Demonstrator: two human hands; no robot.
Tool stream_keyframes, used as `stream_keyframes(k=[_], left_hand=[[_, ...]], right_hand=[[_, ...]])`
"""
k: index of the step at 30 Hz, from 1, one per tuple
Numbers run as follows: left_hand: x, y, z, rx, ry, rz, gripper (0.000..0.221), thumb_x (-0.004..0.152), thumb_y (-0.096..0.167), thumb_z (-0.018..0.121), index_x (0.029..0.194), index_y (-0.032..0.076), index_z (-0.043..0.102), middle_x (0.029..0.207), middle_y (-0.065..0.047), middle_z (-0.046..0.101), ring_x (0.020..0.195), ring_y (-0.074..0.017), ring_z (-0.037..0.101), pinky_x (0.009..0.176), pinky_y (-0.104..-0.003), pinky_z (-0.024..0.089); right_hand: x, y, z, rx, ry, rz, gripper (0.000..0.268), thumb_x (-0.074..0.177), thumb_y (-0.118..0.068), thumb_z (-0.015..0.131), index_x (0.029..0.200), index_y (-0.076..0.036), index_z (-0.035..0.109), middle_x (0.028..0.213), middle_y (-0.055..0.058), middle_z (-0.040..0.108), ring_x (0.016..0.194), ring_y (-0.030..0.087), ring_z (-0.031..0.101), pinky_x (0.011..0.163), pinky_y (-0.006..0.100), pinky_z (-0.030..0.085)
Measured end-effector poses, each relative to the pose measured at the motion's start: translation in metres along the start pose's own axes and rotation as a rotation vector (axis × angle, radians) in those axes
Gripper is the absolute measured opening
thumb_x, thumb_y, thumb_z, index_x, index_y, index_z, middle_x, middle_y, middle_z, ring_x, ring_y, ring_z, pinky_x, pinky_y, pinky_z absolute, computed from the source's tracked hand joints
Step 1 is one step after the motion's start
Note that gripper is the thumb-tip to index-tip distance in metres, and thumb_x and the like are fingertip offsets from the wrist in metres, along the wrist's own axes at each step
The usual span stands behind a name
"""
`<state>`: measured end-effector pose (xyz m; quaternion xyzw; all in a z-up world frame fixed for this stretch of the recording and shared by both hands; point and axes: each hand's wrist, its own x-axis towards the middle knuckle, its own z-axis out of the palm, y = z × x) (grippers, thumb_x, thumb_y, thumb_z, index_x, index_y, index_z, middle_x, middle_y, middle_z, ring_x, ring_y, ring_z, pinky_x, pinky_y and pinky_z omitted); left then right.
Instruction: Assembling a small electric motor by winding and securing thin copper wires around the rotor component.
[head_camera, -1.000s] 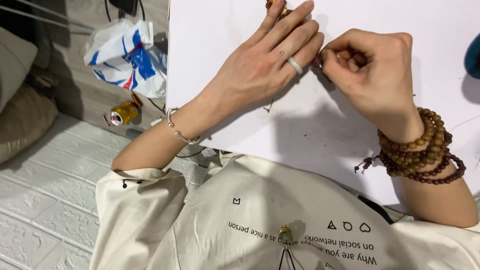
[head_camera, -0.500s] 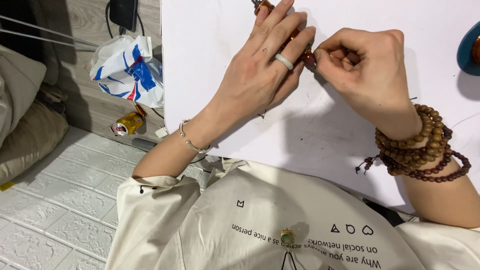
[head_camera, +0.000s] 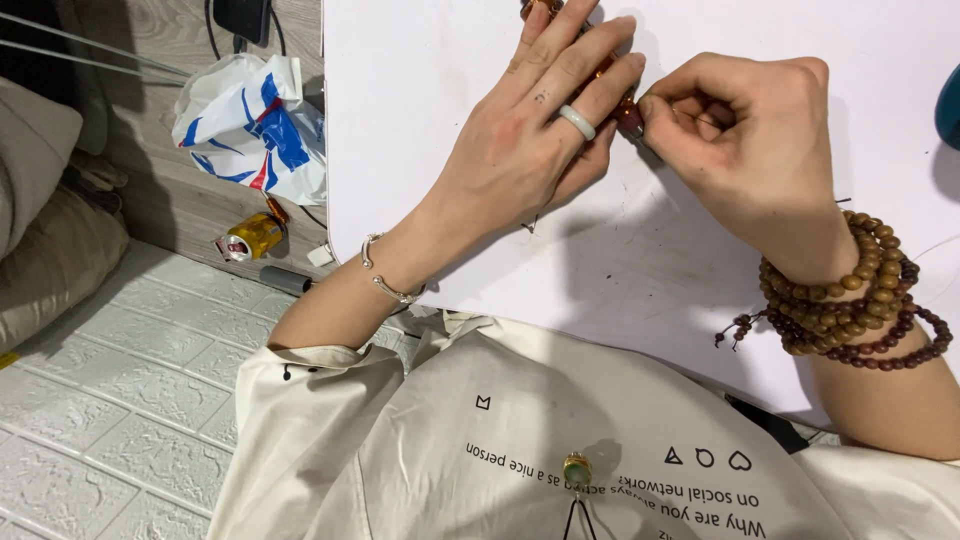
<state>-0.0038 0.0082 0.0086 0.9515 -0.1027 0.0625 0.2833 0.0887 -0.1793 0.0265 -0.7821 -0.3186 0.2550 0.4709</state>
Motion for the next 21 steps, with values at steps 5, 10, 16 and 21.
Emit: stream_keyframes(k=[5,10,16,21], left_hand=[[-0.006,-0.001,0.003,0.002,-0.015,-0.035,0.043,0.102,0.011,0.083,0.140,0.002,0.064,0.151,-0.010,0.042,0.146,-0.0282,0.030,0.129,-0.046,0.030],[-0.017,-0.005,0.011,0.108,-0.067,0.006,0.042,0.110,0.012,0.081,0.144,0.000,0.061,0.159,-0.008,0.026,0.151,-0.0333,0.017,0.134,-0.052,0.026],[-0.013,0.004,0.001,0.094,-0.045,0.000,0.037,0.103,0.006,0.078,0.135,-0.003,0.060,0.147,-0.013,0.045,0.142,-0.0337,0.021,0.125,-0.052,0.025],[-0.020,0.002,-0.003,-0.020,-0.007,-0.017,0.032,0.105,0.010,0.078,0.131,-0.004,0.066,0.148,-0.012,0.045,0.144,-0.0312,0.023,0.127,-0.049,0.026]], right_hand=[[0.000,-0.002,0.001,-0.007,-0.010,-0.017,0.005,0.098,0.017,0.071,0.095,0.014,0.072,0.064,0.006,0.052,0.055,0.010,0.036,0.051,0.022,0.027],[-0.001,-0.004,0.003,0.001,-0.019,-0.014,0.005,0.097,0.017,0.070,0.095,0.014,0.073,0.063,0.006,0.054,0.054,0.009,0.037,0.049,0.021,0.026],[-0.003,-0.003,0.008,-0.019,-0.019,-0.060,0.004,0.097,0.018,0.070,0.097,0.016,0.073,0.064,0.007,0.055,0.054,0.010,0.037,0.049,0.021,0.026],[-0.003,-0.005,0.012,-0.019,-0.033,-0.051,0.004,0.097,0.017,0.072,0.095,0.014,0.073,0.063,0.007,0.057,0.051,0.009,0.039,0.046,0.021,0.026]])
